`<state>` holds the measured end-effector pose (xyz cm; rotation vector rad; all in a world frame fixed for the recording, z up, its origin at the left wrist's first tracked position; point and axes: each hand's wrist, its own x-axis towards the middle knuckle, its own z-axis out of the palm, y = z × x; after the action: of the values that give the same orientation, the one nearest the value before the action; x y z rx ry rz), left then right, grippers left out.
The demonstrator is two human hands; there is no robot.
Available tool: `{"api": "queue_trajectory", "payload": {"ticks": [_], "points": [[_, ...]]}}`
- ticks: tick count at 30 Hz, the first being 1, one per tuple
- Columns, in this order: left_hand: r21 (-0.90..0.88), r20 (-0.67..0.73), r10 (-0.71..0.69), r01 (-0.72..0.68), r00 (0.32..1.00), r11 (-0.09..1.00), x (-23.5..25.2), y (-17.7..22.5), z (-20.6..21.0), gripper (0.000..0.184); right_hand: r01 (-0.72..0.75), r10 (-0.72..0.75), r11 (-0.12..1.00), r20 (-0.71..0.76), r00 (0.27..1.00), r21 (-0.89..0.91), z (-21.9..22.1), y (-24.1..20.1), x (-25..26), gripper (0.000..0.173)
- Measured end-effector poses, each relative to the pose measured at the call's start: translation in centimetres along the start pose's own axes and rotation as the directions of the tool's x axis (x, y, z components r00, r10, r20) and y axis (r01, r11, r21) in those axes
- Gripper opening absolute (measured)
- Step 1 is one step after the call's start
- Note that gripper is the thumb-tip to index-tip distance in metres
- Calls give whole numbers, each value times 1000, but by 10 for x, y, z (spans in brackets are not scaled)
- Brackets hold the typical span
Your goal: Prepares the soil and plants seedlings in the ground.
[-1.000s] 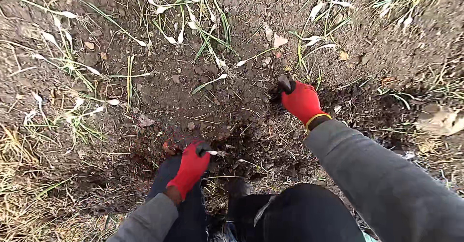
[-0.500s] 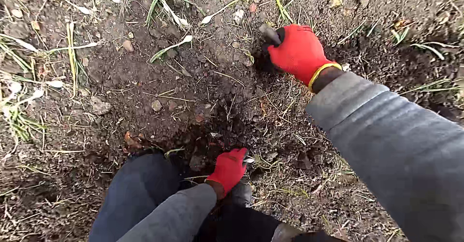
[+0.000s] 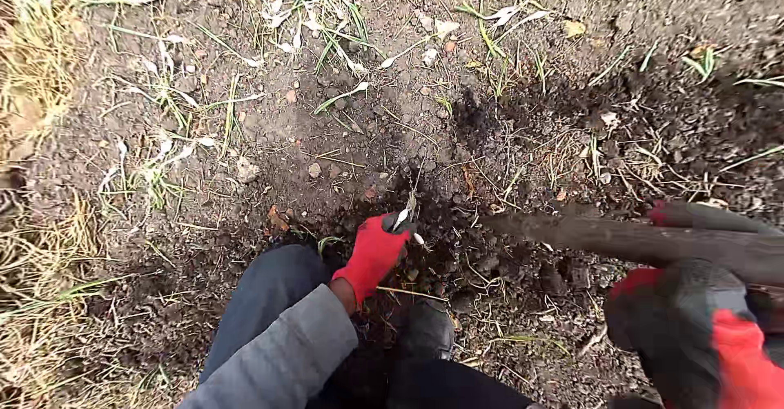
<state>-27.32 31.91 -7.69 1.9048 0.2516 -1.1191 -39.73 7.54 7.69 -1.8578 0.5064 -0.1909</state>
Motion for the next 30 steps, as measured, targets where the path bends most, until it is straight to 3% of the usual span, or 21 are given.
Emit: {"api": "queue_trajectory", "payload": {"ticks": [2, 4, 5, 6, 7, 8, 9, 11, 12, 13, 14, 16, 18, 20, 22, 24, 26, 30], "points": [[81, -35, 55, -52, 998, 995, -9, 3, -9, 24, -145, 181, 931, 76, 981, -336, 60, 42, -28, 37], [213, -64, 89, -74, 994, 974, -16, 3, -12, 24, -309, 441, 817, 184, 879, -487, 103, 90, -29, 44], [267, -70, 106, -84, 992, 960, -18, 0, -8, 22, -355, 502, 790, 194, 843, -500, 106, 93, -25, 43], [319, -69, 116, -88, 991, 944, -15, -2, -4, 21, -351, 477, 808, 175, 861, -473, 98, 82, -16, 40], [363, -56, 117, -89, 991, 928, -8, -3, -1, 21, -273, 355, 872, 141, 924, -407, 84, 62, -6, 38], [404, -31, 96, -76, 995, 912, -3, -8, 3, 23, -130, 166, 951, 107, 980, -282, 64, 39, -3, 31], [436, -4, 60, -52, 998, 899, -4, -15, 10, 23, 19, -14, 999, 110, 994, -40, 39, 16, -2, 22], [465, 20, 13, -21, 1000, 885, -10, -23, 17, 24, 162, -234, 934, 201, 951, 319, -3, -16, 6, 21], [457, 10, 26, -27, 1000, 889, -15, -19, 14, 25, 147, -239, 933, 260, 936, 327, -12, -26, 12, 22], [445, -18, 75, -59, 997, 894, -23, -16, 9, 26, 112, -182, 967, 311, 933, 231, -7, -27, 14, 22], [427, -49, 144, -109, 988, 897, -27, -10, 4, 25, 81, -85, 996, 239, 967, 27, 21, -21, 12, 19], [429, -82, 250, -192, 965, 883, -33, 13, -5, 25, -57, 110, 933, 132, 985, -354, 90, 43, 2, 23], [488, -49, 260, -204, 964, 849, -37, 24, 2, 26, -228, 358, 847, 198, 913, -480, 127, 115, -17, 32], [593, 51, 162, -160, 985, 789, -12, 4, 32, 27, -296, 463, 808, 239, 853, -510, 121, 128, -22, 42], [663, 183, 1, -124, 983, 738, 3, -34, 65, 28, -322, 423, 839, 152, 893, -439, 91, 103, -39, 41], [669, 231, -77, -101, 970, 736, 4, -38, 70, 32, -274, 304, 908, 50, 951, -316, 64, 77, -48, 38], [658, 212, -67, -91, 975, 747, -1, -21, 57, 36, -225, 241, 927, 17, 970, -299, 55, 73, -63, 41], [519, 37, 90, -96, 995, 850, -2, 15, -3, 47, -321, 422, 822, 124, 898, -470, 74, 97, -45, 53]]}}
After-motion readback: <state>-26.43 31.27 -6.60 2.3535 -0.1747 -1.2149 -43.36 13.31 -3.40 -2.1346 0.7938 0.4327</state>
